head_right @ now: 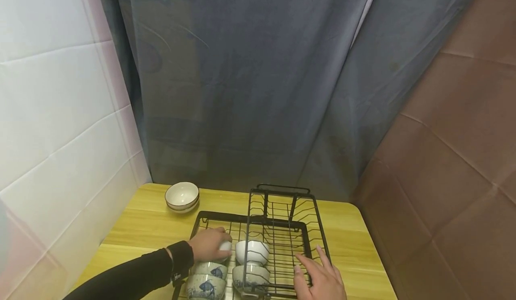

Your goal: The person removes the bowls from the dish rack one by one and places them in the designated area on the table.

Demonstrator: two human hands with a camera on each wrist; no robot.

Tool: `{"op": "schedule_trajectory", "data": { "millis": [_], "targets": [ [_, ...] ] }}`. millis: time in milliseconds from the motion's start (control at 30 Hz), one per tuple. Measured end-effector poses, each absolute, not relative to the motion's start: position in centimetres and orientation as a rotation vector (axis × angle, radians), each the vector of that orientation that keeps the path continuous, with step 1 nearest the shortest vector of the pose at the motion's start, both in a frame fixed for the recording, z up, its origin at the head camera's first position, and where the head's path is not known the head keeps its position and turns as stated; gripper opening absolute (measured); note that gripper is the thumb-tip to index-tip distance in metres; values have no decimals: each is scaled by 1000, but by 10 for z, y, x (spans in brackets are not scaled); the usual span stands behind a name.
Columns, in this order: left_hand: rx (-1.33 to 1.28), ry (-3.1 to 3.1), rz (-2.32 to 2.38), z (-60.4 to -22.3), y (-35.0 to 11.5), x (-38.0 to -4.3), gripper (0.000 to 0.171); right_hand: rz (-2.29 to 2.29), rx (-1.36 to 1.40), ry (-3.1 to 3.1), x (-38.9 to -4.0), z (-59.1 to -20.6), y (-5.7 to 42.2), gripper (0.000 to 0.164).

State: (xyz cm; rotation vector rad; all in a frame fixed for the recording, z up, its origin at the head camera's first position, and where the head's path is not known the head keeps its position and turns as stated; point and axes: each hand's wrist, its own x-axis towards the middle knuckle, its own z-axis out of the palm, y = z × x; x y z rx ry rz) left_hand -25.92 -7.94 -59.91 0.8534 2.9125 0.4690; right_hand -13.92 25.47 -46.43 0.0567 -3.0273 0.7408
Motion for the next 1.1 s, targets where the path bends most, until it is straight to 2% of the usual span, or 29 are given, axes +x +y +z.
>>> {"op": "schedule_trajectory", "data": {
  "millis": [300,633,867,1100],
  "targets": [
    [816,2875,545,-590,-78,-256,21,731,77,-3036,-139,-464,255,39],
    [769,2849,679,-592,-80,-256,44,741,93,-3039,-140,-464,253,39],
    [796,2851,813,-595,-86,-256,49,733,68,-3056,-139,-463,254,41],
    [781,2858,911,-571,-85,-256,48,724,59,-3052,-141,-464,256,43]
  ]
}}
